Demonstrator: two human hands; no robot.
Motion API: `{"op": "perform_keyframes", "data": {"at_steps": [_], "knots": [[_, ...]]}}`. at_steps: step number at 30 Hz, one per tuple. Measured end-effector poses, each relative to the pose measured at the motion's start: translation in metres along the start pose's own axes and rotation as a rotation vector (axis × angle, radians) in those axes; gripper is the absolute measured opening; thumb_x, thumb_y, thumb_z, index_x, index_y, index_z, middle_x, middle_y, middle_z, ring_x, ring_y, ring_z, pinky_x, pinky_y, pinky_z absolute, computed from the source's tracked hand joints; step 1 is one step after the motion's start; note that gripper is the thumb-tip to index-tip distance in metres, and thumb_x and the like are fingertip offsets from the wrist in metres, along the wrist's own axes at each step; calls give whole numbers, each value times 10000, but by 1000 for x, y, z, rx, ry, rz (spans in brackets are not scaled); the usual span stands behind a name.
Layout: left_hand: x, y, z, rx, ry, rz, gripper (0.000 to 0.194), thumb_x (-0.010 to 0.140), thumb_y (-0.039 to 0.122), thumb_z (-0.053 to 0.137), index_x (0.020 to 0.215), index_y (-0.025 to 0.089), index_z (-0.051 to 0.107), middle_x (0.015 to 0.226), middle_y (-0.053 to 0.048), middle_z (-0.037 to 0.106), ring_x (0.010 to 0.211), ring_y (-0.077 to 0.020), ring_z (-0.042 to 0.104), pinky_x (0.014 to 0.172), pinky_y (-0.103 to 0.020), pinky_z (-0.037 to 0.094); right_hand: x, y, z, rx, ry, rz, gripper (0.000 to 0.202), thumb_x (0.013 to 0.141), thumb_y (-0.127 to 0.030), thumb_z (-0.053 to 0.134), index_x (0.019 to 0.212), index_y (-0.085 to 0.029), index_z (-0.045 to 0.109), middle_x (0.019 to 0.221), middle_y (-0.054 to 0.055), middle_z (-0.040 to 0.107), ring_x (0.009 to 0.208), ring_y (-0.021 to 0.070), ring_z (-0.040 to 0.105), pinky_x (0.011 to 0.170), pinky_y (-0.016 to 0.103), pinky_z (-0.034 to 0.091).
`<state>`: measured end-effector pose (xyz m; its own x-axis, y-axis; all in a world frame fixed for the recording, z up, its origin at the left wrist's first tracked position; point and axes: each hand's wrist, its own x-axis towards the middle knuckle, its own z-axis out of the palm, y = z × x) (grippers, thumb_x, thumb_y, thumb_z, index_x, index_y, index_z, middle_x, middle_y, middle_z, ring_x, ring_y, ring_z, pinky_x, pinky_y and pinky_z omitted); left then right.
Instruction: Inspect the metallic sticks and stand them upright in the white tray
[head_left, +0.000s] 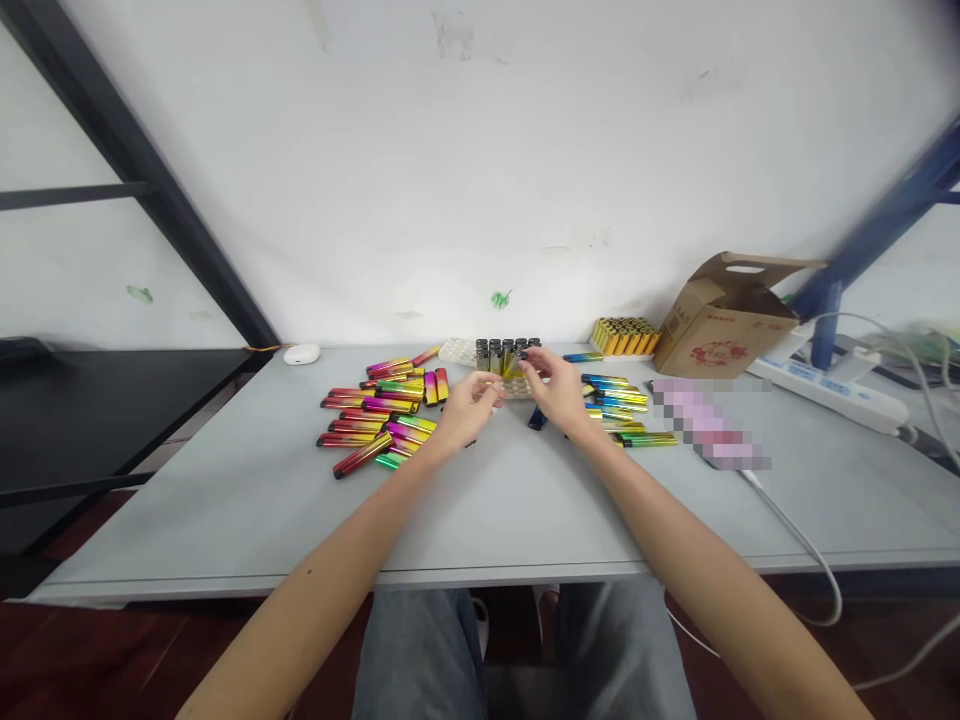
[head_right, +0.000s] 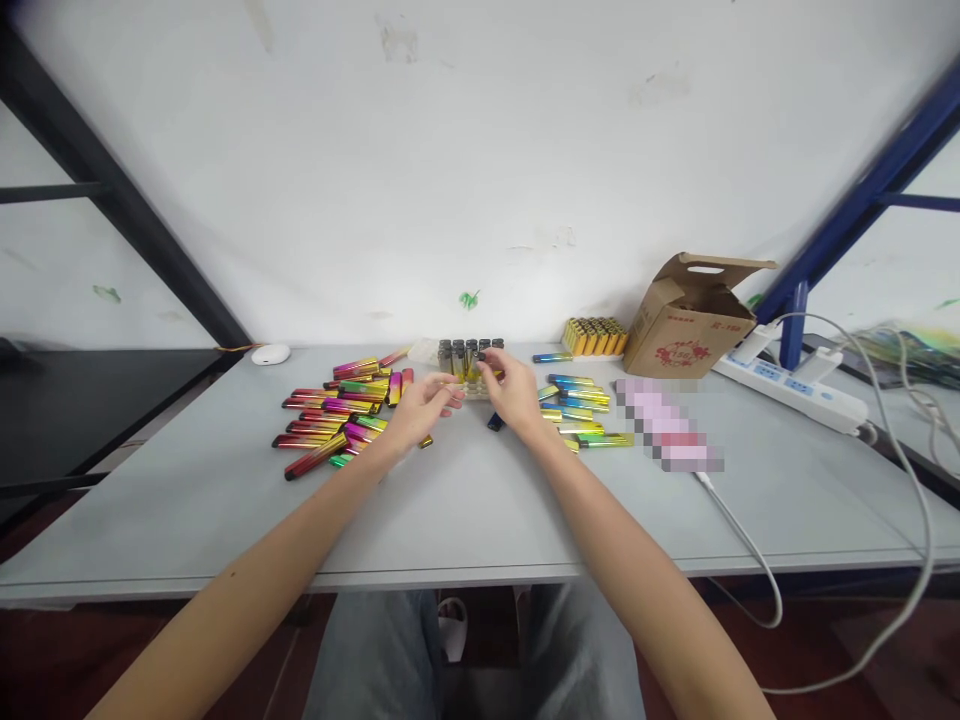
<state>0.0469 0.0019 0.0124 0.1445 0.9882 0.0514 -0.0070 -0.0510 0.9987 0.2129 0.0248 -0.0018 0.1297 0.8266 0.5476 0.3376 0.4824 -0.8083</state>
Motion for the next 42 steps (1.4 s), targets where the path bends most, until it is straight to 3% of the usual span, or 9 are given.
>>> {"op": "perform_keyframes", "data": {"at_steps": [4, 7, 11, 19, 24, 32, 34, 37, 42], "knots": [[2, -3, -2, 96, -43, 36, 98, 825, 196, 598, 748, 141, 625, 760, -58, 685, 703, -138, 642, 674, -245, 464, 0, 3, 5, -71, -55, -9, 244, 815, -431, 600, 1011, -291, 643, 913, 47, 717, 848, 253, 669, 838, 435, 500], [3, -6, -3, 142, -60, 54, 113, 831, 212, 575, 748, 149, 616, 763, -48, 684, 717, -137, 645, 699, -252, 475, 0, 2, 4, -185, -41, -8, 304, 845, -414, 566, 1129, -306, 573, 920, 24, 724, 757, 224, 670, 781, 406, 505], [4, -7, -4, 186, -90, 57, 101, 827, 247, 571, 789, 161, 608, 781, -30, 684, 745, -139, 649, 754, -284, 501, 0, 3, 2, -400, -40, -72, 224, 877, -349, 531, 1074, -279, 610, 918, 16, 731, 721, 213, 663, 721, 370, 502], [3, -8, -3, 233, -117, 64, 113, 810, 274, 570, 795, 167, 603, 810, -46, 694, 754, -148, 660, 781, -319, 524, 4, 7, -3, -580, 55, -431, 216, 894, -254, 533, 1051, -230, 679, 1264, 90, 612, 1096, 258, 562, 964, 420, 441], [2, -7, -3, 244, -114, 60, 103, 819, 251, 552, 798, 161, 597, 810, -48, 691, 739, -142, 660, 761, -306, 524, 4, 9, -1, -472, -36, -354, 200, 882, -257, 552, 1053, -234, 654, 976, 50, 713, 979, 242, 602, 885, 394, 474], [1, -10, -1, 300, -161, 100, 118, 824, 273, 551, 805, 166, 598, 816, -41, 686, 721, -136, 662, 729, -280, 517, 9, 16, -5, -400, -51, -291, 216, 878, -264, 535, 1071, -223, 623, 973, 53, 706, 933, 227, 628, 838, 381, 497], [0, -12, -1, 329, -175, 120, 137, 831, 291, 545, 808, 168, 601, 818, -40, 684, 729, -142, 662, 725, -281, 516, 10, 15, -7, -448, -36, -350, 212, 888, -252, 518, 1058, -226, 642, 1020, 67, 695, 1022, 241, 597, 909, 413, 481], [0, -12, -1, 391, -195, 165, 157, 846, 301, 528, 815, 170, 608, 818, -38, 682, 743, -150, 657, 730, -287, 515, 10, 14, -8, -582, -7, -434, 254, 893, -243, 500, 1086, -239, 665, 1270, 90, 595, 1261, 282, 459, 1037, 492, 402], [-4, -13, -3, 556, -187, 325, 169, 883, 291, 488, 863, 185, 617, 856, -29, 681, 767, -156, 633, 738, -295, 506, 6, 15, -6, -717, -105, -450, 397, 897, -294, 488, 1278, -235, 582, 1489, 105, 386, 1426, 336, 250, 1090, 552, 341]]}}
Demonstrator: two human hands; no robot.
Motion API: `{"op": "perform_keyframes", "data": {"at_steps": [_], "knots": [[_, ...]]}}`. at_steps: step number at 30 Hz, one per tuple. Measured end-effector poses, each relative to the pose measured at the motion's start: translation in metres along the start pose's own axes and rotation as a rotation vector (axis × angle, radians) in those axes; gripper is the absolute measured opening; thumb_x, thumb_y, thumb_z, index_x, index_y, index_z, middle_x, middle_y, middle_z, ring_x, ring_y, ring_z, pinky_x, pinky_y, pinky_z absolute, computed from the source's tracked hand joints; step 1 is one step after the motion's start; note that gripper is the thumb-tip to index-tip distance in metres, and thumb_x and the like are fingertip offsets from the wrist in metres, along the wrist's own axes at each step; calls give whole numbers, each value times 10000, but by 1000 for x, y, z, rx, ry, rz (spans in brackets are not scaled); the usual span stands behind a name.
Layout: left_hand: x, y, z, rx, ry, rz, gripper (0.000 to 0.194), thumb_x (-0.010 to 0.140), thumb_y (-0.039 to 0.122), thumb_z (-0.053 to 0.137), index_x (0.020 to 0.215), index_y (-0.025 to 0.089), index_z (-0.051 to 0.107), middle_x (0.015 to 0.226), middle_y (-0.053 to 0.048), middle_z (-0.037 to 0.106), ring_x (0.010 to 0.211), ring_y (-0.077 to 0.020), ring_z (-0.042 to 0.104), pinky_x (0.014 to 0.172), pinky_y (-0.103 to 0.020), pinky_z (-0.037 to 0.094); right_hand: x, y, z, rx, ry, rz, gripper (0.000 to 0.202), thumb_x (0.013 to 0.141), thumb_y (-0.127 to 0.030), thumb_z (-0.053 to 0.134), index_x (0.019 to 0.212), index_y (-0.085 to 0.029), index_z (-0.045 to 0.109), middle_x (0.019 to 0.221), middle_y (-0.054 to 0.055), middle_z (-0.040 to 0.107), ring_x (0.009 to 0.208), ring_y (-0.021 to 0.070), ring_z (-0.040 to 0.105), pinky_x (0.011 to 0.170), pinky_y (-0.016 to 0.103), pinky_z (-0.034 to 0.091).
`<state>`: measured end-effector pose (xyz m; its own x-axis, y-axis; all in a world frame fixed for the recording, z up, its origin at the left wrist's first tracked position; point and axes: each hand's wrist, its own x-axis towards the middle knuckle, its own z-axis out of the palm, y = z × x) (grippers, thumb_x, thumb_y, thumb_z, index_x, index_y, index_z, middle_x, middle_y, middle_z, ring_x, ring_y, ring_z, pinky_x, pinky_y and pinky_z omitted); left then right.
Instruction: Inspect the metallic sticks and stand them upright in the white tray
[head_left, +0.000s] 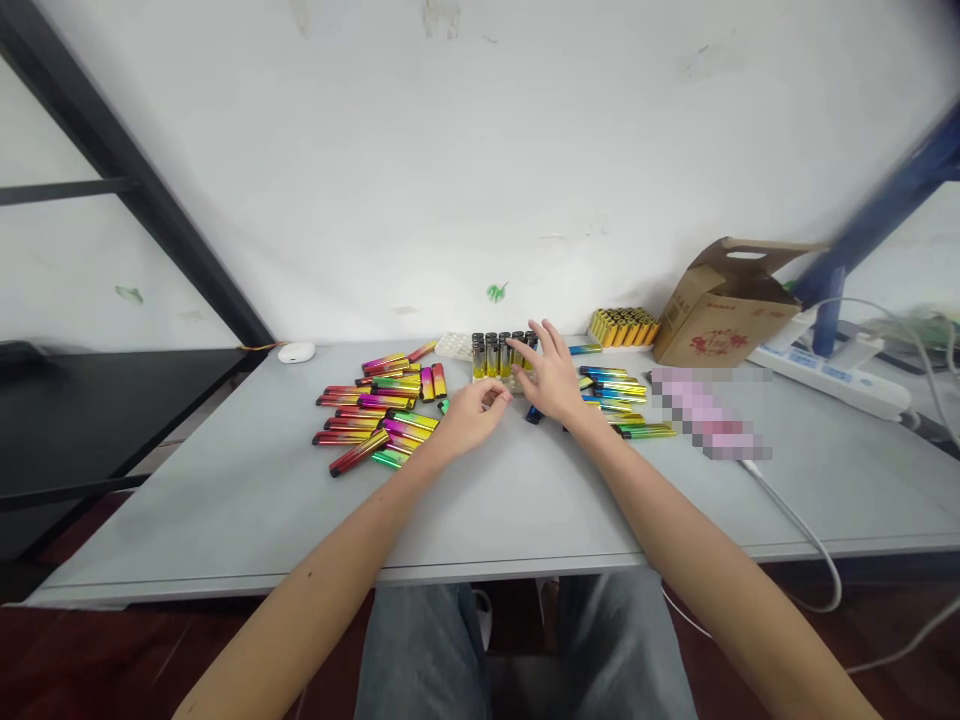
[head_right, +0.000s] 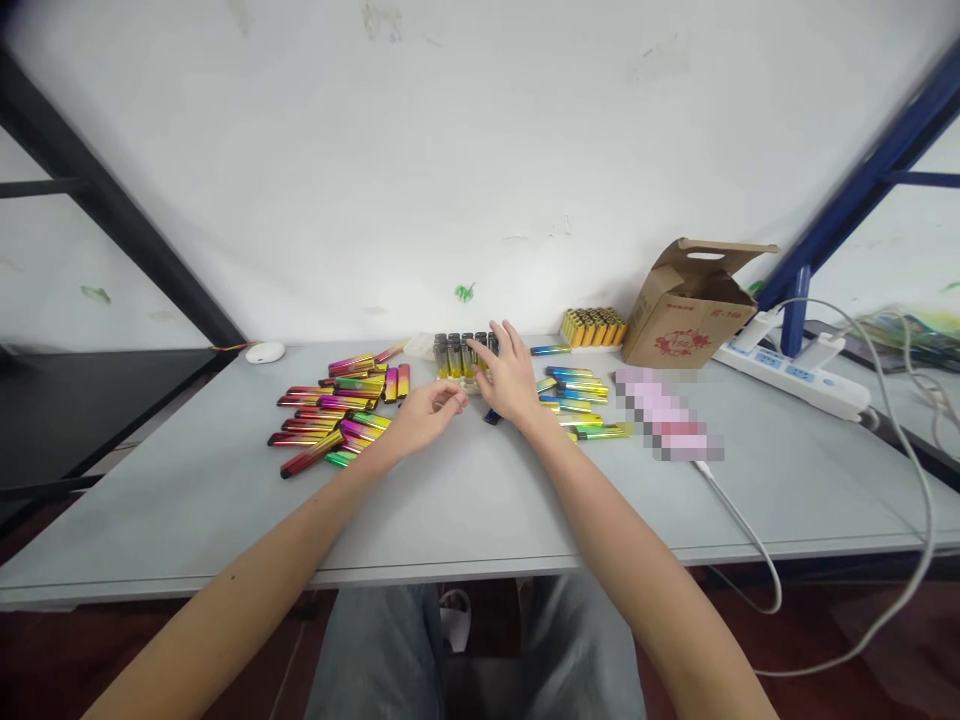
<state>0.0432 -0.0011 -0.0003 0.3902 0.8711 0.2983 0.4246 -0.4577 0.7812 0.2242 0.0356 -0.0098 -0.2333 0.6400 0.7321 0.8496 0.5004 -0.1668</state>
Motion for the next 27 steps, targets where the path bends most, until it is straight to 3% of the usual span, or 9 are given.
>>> {"op": "perform_keyframes", "data": {"at_steps": [5, 9, 11, 12, 14, 15, 18, 27], "knots": [[-6, -2, 1, 304, 66, 248, 124, 886, 192, 467, 894, 196, 590, 942, -51, 650, 915, -192, 603, 827, -336, 475, -2, 3, -10, 68, 46, 43, 392, 920, -348, 452, 1274, -216, 559, 1477, 127, 402, 1394, 297, 328, 1109, 513, 334], [-7, -5, 1, 347, 67, 246, 133, 898, 188, 456, 932, 207, 583, 974, -54, 640, 932, -195, 597, 794, -325, 479, -4, 26, -29, 173, 228, 144, 309, 891, -205, 391, 1058, -190, 651, 1351, 121, 532, 1285, 257, 461, 1074, 469, 366], [-6, -5, 1, 350, 71, 234, 135, 902, 190, 453, 933, 208, 583, 961, -50, 638, 922, -193, 595, 795, -325, 476, -5, 41, -39, 271, 305, 197, 318, 787, -116, 387, 934, -183, 660, 1191, 97, 631, 1134, 234, 570, 966, 415, 449], [-6, -5, 1, 351, 70, 234, 135, 902, 188, 453, 927, 208, 584, 953, -49, 636, 918, -192, 595, 804, -326, 473, -6, 48, -44, 314, 322, 246, 287, 728, -95, 383, 793, -183, 648, 991, 69, 684, 958, 213, 629, 859, 371, 488], [-6, -5, 1, 350, 58, 242, 134, 901, 184, 451, 910, 207, 583, 937, -46, 633, 909, -188, 593, 814, -322, 467, -8, 58, -52, 313, 281, 381, 204, 631, -98, 387, 539, -196, 540, 553, 0, 565, 585, 164, 559, 615, 293, 452], [-6, -4, 0, 350, 48, 247, 134, 901, 184, 451, 903, 207, 583, 931, -45, 632, 904, -186, 592, 814, -319, 465, -9, 62, -56, 295, 285, 426, 180, 593, -105, 381, 483, -204, 484, 459, -20, 468, 498, 146, 481, 541, 274, 392], [-7, -2, 0, 348, 18, 248, 136, 903, 194, 450, 890, 207, 585, 918, -45, 630, 883, -183, 591, 790, -306, 462, -9, 64, -67, 293, 293, 478, 145, 541, -119, 356, 441, -212, 405, 411, -30, 364, 453, 125, 384, 497, 266, 295], [-8, -2, -1, 366, 1, 224, 167, 910, 222, 445, 892, 204, 611, 897, -49, 641, 830, -180, 595, 732, -292, 456, -23, 78, -73, 240, 211, 469, 126, 539, -133, 368, 441, -207, 396, 418, -27, 361, 463, 124, 388, 515, 270, 288]]}}
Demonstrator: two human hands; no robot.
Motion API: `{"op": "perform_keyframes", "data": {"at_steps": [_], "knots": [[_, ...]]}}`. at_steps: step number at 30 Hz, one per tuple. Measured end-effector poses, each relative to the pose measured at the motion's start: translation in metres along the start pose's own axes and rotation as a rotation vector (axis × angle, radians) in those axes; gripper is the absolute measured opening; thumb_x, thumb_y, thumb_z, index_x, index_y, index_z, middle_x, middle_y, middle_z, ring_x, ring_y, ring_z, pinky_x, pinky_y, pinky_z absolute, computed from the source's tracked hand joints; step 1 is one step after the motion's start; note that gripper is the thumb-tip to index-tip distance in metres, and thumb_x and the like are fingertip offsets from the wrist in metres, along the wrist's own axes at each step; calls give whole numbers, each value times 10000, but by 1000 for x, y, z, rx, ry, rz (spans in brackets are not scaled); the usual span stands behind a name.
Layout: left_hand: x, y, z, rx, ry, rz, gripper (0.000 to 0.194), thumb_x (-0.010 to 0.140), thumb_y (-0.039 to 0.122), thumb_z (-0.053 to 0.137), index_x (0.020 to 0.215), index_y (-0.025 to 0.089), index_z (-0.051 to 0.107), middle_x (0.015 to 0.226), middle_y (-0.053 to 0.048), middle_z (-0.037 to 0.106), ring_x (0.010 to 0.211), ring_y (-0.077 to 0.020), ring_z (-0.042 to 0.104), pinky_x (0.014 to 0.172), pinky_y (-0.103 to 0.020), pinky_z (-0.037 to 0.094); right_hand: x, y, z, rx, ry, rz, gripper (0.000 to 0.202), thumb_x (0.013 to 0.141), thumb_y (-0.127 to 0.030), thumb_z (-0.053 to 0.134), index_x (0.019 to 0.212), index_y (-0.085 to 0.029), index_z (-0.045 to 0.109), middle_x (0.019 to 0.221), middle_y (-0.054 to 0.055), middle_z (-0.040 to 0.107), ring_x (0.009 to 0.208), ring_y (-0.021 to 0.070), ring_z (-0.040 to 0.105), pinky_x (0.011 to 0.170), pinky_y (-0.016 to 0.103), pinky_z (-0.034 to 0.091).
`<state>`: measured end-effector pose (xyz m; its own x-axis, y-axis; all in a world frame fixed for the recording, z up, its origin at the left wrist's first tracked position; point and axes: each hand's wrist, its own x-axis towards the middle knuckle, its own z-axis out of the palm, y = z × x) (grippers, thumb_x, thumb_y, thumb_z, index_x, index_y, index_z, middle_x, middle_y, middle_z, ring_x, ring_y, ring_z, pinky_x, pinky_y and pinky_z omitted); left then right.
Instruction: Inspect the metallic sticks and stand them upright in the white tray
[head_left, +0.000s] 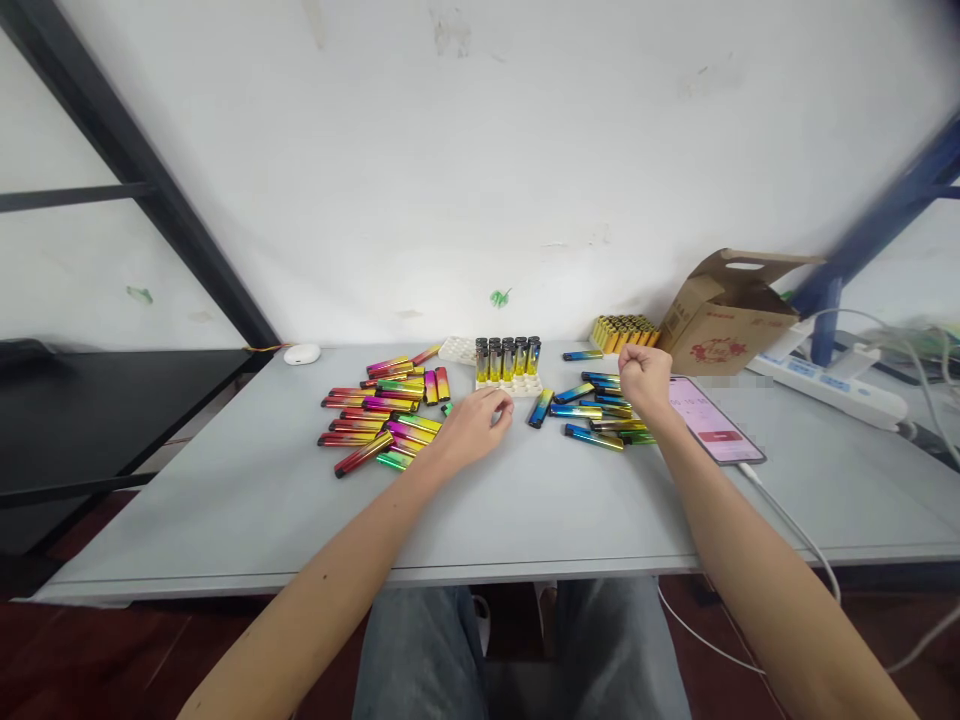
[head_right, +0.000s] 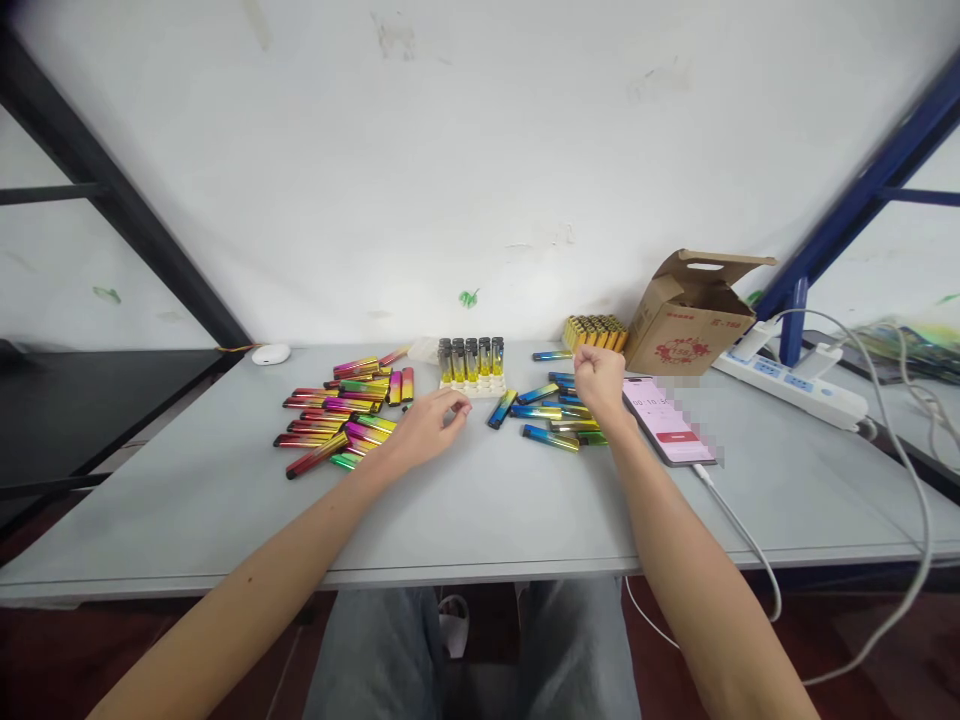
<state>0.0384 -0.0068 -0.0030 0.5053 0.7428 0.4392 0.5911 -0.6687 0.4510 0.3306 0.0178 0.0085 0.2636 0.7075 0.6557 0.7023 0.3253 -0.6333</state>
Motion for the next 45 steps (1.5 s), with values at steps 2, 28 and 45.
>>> {"op": "perform_keyframes", "data": {"at_steps": [2, 28, 45], "knots": [[0, 1, -1, 11, -1, -2, 182, 915, 230, 436, 892, 201, 614, 901, -50, 646, 824, -181, 595, 734, -294, 456, -3, 8, -4, -21, -11, -3, 126, 547, -136, 373, 449, -204, 413, 423, -27, 382, 470, 125, 393, 523, 270, 297], [0, 13, -8, -82, -29, -114, 555, 902, 250, 438, 1440, 240, 303, 994, -28, 655, 868, -173, 634, 736, -283, 469, -3, 20, -9, -34, -138, -39, 313, 602, -100, 363, 526, -204, 649, 802, 36, 742, 989, 235, 628, 924, 381, 447], [-1, 12, -3, -57, -6, -100, 498, 920, 296, 439, 1406, 261, 334, 1124, -50, 602, 759, -138, 623, 659, -275, 465, -4, 11, -10, 43, -73, 108, 108, 535, -145, 361, 460, -206, 408, 441, -32, 349, 483, 124, 375, 524, 276, 287]]}}
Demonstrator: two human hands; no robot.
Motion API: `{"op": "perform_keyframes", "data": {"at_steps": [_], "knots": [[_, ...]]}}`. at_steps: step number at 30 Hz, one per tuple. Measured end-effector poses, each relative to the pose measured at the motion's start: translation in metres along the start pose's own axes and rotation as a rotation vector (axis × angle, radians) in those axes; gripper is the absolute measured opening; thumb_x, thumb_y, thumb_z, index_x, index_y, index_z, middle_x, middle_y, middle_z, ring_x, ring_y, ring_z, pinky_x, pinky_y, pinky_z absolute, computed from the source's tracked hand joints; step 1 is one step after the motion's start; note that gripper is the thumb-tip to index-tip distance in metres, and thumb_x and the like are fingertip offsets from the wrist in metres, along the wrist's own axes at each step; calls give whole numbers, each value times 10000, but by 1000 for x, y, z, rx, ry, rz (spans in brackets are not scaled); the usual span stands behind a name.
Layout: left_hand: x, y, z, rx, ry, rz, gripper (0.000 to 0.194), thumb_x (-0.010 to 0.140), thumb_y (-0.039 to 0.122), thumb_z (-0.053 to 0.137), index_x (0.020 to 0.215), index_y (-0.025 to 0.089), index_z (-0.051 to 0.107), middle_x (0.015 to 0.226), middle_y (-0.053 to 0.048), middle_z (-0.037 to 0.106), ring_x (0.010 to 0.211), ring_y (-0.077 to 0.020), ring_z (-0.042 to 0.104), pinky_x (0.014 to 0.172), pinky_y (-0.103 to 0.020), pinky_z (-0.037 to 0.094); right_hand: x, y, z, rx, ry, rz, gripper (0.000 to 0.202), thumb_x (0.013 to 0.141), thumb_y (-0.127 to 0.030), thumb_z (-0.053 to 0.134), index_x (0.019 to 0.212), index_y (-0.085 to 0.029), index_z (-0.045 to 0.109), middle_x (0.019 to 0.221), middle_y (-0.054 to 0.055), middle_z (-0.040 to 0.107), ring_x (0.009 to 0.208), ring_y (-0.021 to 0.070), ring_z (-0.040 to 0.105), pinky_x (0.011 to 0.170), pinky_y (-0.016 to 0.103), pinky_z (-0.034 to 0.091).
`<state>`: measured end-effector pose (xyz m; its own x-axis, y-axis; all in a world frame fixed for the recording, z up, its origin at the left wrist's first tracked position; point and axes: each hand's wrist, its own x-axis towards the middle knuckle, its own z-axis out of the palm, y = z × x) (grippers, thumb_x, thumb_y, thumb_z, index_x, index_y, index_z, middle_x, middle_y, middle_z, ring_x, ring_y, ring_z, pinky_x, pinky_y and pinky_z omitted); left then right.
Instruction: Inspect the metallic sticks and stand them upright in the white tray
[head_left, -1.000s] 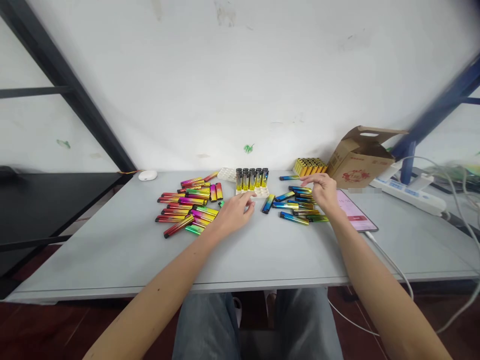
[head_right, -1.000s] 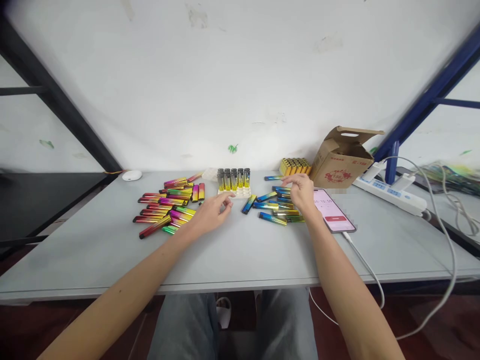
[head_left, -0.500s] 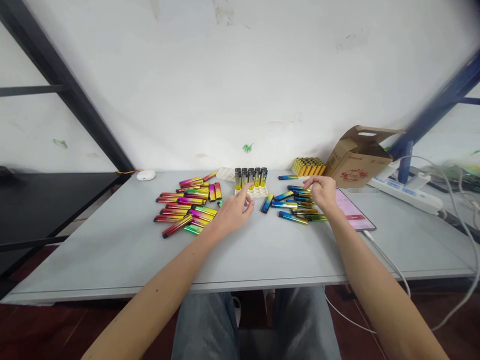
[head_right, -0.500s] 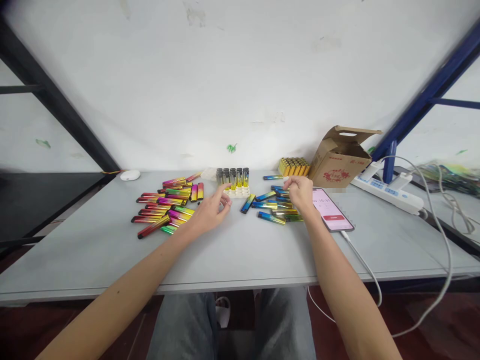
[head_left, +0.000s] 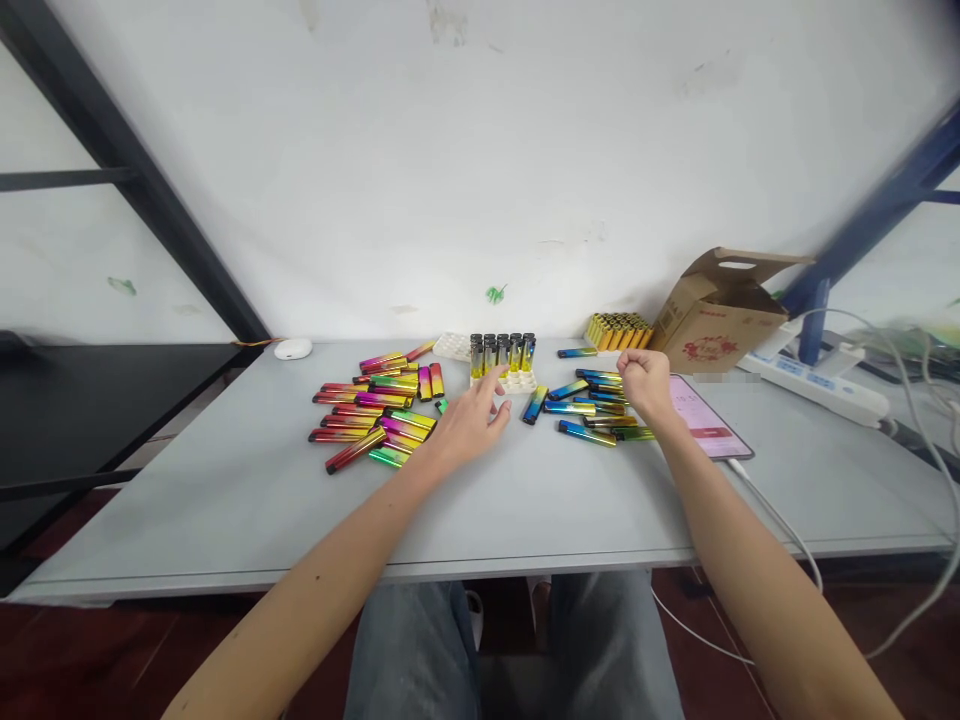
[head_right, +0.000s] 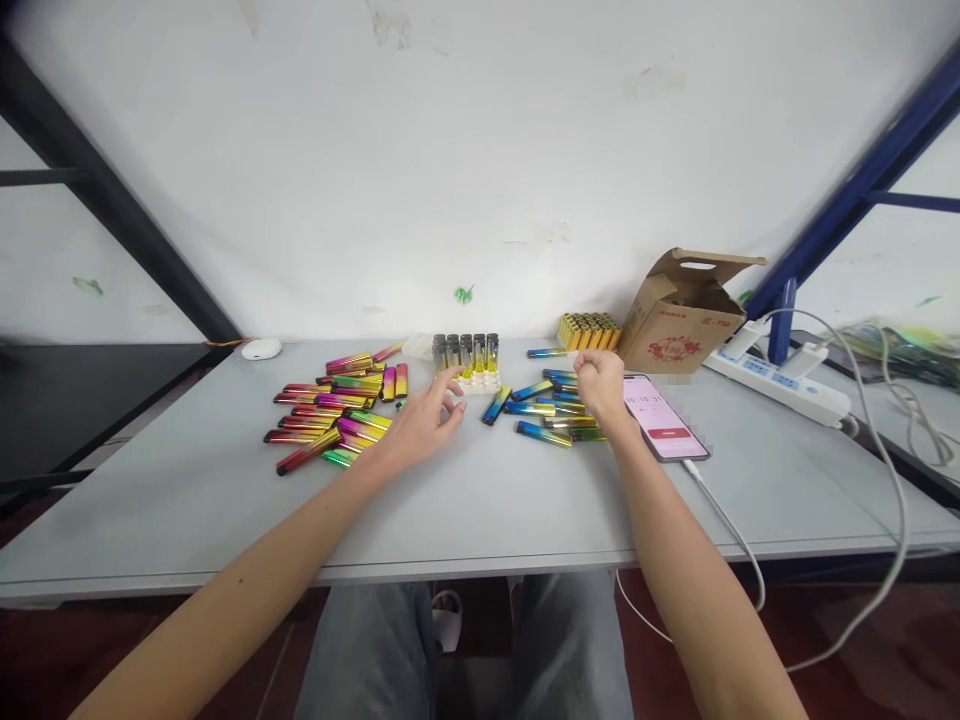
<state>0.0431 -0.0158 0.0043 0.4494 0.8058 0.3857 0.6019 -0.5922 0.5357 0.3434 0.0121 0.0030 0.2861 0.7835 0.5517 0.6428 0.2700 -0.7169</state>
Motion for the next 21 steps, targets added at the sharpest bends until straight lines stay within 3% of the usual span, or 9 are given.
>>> {"op": "perform_keyframes", "data": {"at_steps": [7, 10, 13, 16, 21], "knots": [[-1, -2, 2, 12, -12, 45, 340, 913, 259, 428, 1242, 232, 510, 1050, -39, 631, 760, -135, 620, 680, -265, 478, 3, 7, 0, -47, -58, 20, 124, 544, -143, 371, 458, -201, 440, 448, -20, 417, 505, 137, 433, 549, 278, 328], [0, -4, 3, 16, -6, 71, 308, 909, 238, 423, 1193, 224, 542, 1015, -28, 646, 751, -130, 617, 686, -258, 481, 6, 11, -3, -178, -92, 3, 166, 601, -148, 400, 515, -190, 536, 496, -2, 516, 553, 158, 494, 603, 291, 381], [0, -4, 4, 30, 4, 79, 280, 911, 237, 427, 1154, 219, 563, 1000, -23, 652, 748, -128, 617, 736, -269, 488, 8, 15, -9, -302, -192, -145, 220, 668, -197, 485, 735, -186, 695, 774, 51, 687, 785, 219, 602, 787, 355, 448], [-1, -4, 4, 50, -2, 79, 262, 917, 249, 425, 1130, 223, 576, 993, -20, 656, 726, -129, 609, 743, -283, 491, 10, 19, -15, -386, -389, -273, 257, 690, -303, 614, 888, -208, 748, 1055, 94, 695, 1067, 296, 582, 988, 453, 397], [0, -3, 4, 73, 18, 85, 248, 916, 247, 433, 1106, 223, 590, 984, -31, 664, 814, -162, 628, 767, -302, 498, 12, 22, -18, -469, -516, -177, 300, 698, -441, 689, 867, -207, 773, 1116, 128, 681, 1091, 327, 596, 990, 476, 420]]}}
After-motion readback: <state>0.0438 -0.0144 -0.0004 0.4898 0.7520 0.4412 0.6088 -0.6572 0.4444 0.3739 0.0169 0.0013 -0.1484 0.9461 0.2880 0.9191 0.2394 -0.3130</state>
